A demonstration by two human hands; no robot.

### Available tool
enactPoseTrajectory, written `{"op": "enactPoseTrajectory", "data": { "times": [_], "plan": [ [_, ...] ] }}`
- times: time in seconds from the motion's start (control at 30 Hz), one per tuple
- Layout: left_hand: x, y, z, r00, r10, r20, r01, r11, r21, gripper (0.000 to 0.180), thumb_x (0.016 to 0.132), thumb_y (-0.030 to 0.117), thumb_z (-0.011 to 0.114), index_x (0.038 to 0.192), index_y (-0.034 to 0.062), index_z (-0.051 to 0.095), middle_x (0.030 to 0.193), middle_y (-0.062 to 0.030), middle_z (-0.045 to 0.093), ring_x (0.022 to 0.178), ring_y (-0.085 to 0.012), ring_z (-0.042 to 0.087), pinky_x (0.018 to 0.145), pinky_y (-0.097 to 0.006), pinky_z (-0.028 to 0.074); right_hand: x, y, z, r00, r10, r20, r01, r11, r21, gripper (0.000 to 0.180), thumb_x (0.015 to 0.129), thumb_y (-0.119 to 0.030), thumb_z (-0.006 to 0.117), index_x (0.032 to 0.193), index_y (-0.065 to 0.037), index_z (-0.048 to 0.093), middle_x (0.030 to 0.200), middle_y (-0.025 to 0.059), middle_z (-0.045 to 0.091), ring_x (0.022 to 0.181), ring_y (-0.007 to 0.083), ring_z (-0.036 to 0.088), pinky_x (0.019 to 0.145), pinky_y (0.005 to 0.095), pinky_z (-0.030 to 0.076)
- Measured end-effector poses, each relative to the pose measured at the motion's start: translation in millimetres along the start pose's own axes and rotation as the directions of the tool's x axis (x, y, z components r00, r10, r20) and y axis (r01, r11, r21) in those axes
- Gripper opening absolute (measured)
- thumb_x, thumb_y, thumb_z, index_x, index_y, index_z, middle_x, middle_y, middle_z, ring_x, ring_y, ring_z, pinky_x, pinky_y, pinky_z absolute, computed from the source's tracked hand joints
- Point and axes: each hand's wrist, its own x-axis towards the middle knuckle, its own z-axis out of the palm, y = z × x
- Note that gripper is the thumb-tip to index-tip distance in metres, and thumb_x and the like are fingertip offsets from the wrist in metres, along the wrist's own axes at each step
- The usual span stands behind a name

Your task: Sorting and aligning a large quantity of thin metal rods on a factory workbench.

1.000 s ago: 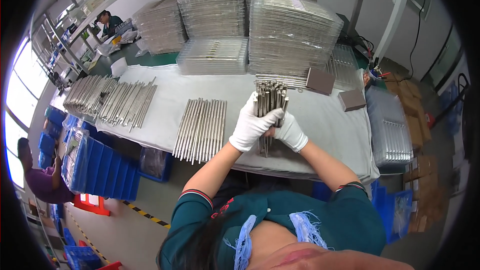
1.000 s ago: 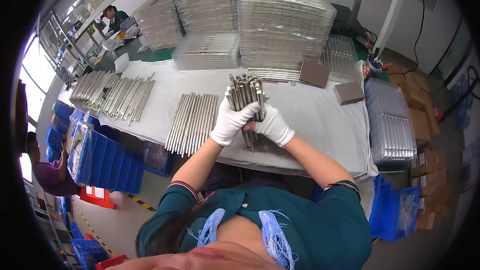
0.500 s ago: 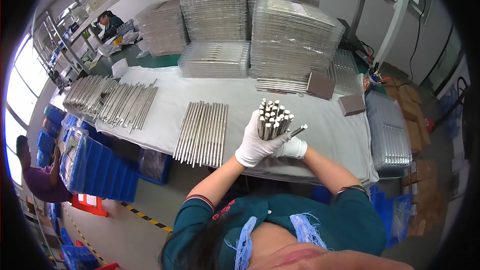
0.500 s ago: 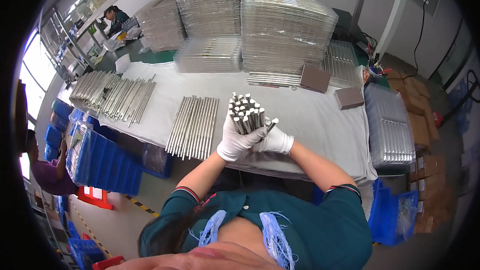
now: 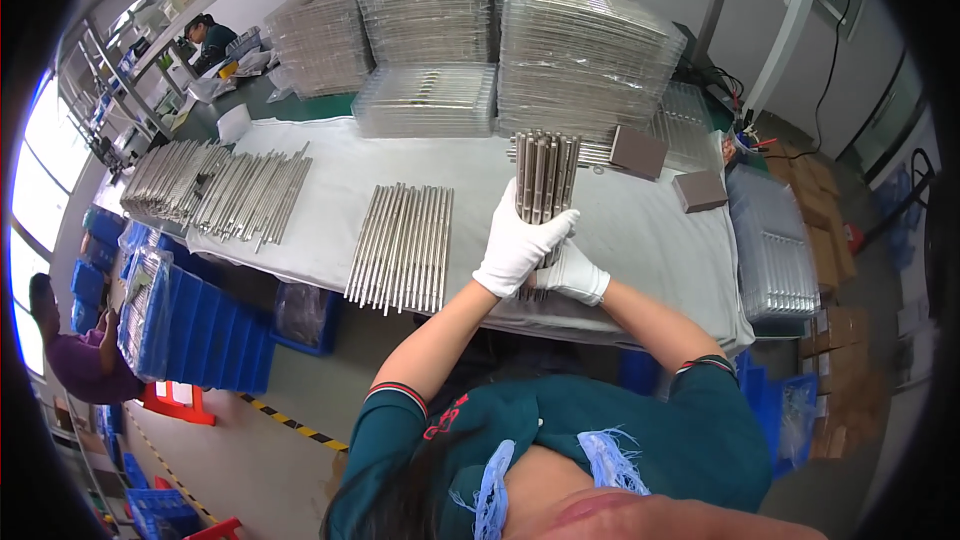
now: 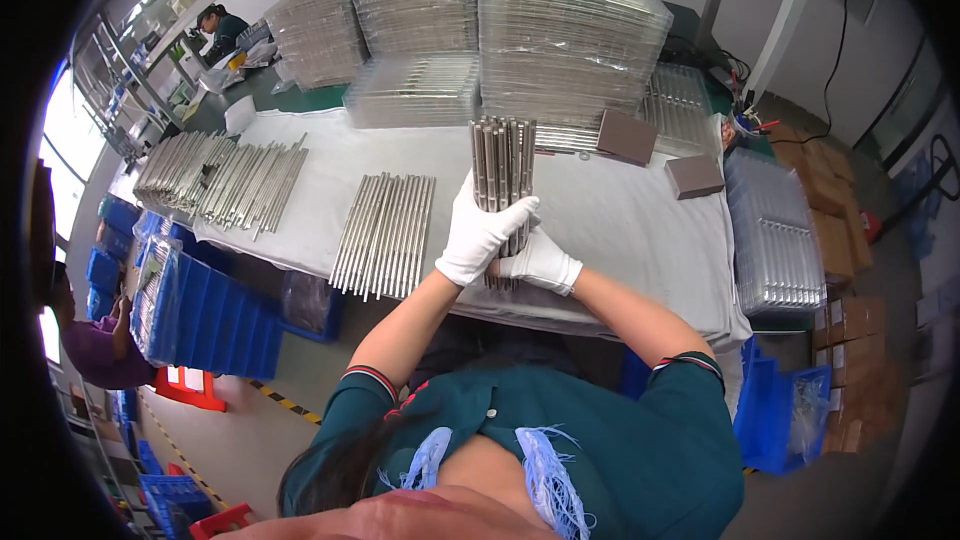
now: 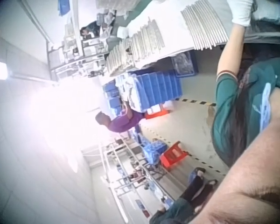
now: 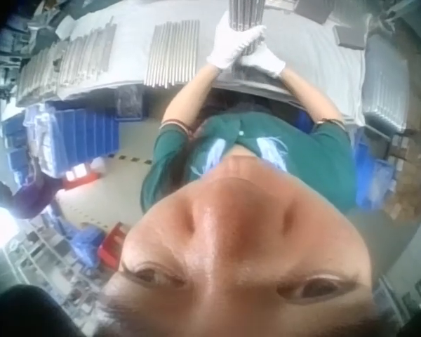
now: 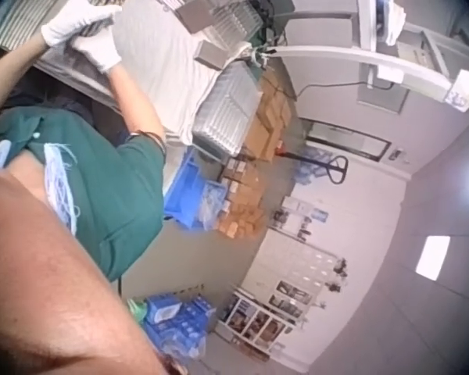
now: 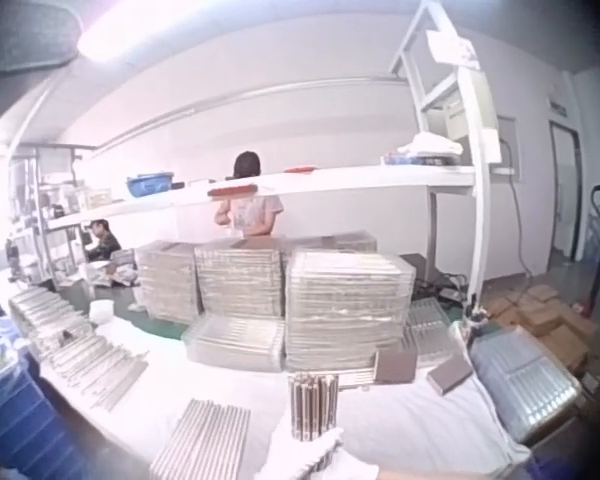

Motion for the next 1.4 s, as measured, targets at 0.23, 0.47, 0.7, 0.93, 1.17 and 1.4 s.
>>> {"op": "enactPoseTrajectory", "data": {
  "times": [0.23, 0.47, 0.7, 0.93, 1.17, 1.4],
  "plan": [
    [13.9, -7.3, -13.8, 0.969, -0.238, 0.067, 0.245, 0.959, -0.140, 0.034, 0.077, 0.009, 0.070, 0.104, 0.0015, 0.052, 0.091, -0.0049, 0.059, 0.076, -0.0096, 0.057, 0.063, -0.027, 0.051, -12.3, -48.0, 12.2, 0.819, 0.543, 0.186, -0.551, 0.651, 0.522, 0.025, 0.076, -0.015, 0.068, 0.097, -0.002, 0.063, 0.084, 0.0056, 0.065, 0.076, 0.0144, 0.063, 0.071, 0.0283, 0.051],
    [14.7, -50.3, -23.9, 0.997, -0.073, -0.001, 0.073, 0.997, 0.015, 0.060, 0.073, 0.008, 0.072, 0.123, -0.0011, 0.042, 0.102, -0.0064, 0.059, 0.090, -0.0130, 0.058, 0.080, -0.027, 0.049, -29.8, -46.1, 28.3, 0.764, 0.599, 0.240, -0.561, 0.431, 0.707, 0.021, 0.081, -0.013, 0.065, 0.099, -0.004, 0.061, 0.083, 0.0065, 0.066, 0.072, 0.0164, 0.065, 0.068, 0.0339, 0.057],
    [13.0, -57.1, -28.9, 0.993, -0.120, -0.007, 0.120, 0.988, 0.101, 0.092, 0.071, 0.012, 0.075, 0.140, -0.0097, 0.018, 0.119, -0.0169, 0.055, 0.104, -0.0192, 0.057, 0.089, -0.029, 0.047, -32.2, -40.0, 34.1, 0.761, 0.609, 0.224, -0.542, 0.406, 0.736, 0.026, 0.081, -0.011, 0.064, 0.105, -0.002, 0.058, 0.087, 0.0075, 0.066, 0.074, 0.0169, 0.067, 0.068, 0.0357, 0.058],
    [16.8, -60.6, -37.7, 0.998, -0.019, 0.066, -0.026, 0.789, 0.614, 0.114, 0.063, 0.034, 0.080, 0.141, -0.0109, 0.010, 0.140, -0.0303, 0.029, 0.131, -0.0370, 0.033, 0.107, -0.039, 0.031, -24.7, -38.9, 40.3, 0.702, 0.653, 0.285, -0.590, 0.309, 0.746, 0.024, 0.084, -0.009, 0.061, 0.107, -0.002, 0.057, 0.090, 0.0079, 0.066, 0.078, 0.0191, 0.067, 0.073, 0.0403, 0.058],
    [17.6, -46.4, -39.3, 0.965, -0.083, 0.248, -0.209, 0.326, 0.922, 0.082, 0.064, 0.033, 0.068, 0.140, 0.0274, 0.038, 0.146, -0.0248, 0.024, 0.135, -0.0448, 0.021, 0.108, -0.051, 0.025, -18.8, -36.4, 41.2, 0.671, 0.678, 0.300, -0.654, 0.350, 0.670, 0.027, 0.087, -0.013, 0.062, 0.110, -0.004, 0.055, 0.095, 0.0057, 0.065, 0.081, 0.0173, 0.066, 0.071, 0.0358, 0.058],
    [2.8, -55.4, -47.0, 0.985, 0.038, 0.170, -0.174, 0.253, 0.952, 0.067, 0.069, 0.036, 0.064, 0.132, 0.0195, 0.048, 0.144, -0.0196, 0.031, 0.134, -0.0431, 0.022, 0.105, -0.057, 0.022, -7.3, -60.5, 4.5, 0.429, 0.745, 0.512, -0.859, 0.511, -0.024, 0.056, 0.086, -0.046, 0.061, 0.107, 0.006, 0.058, 0.096, 0.0171, 0.067, 0.078, 0.0216, 0.067, 0.070, 0.0316, 0.057]
  ]
}}
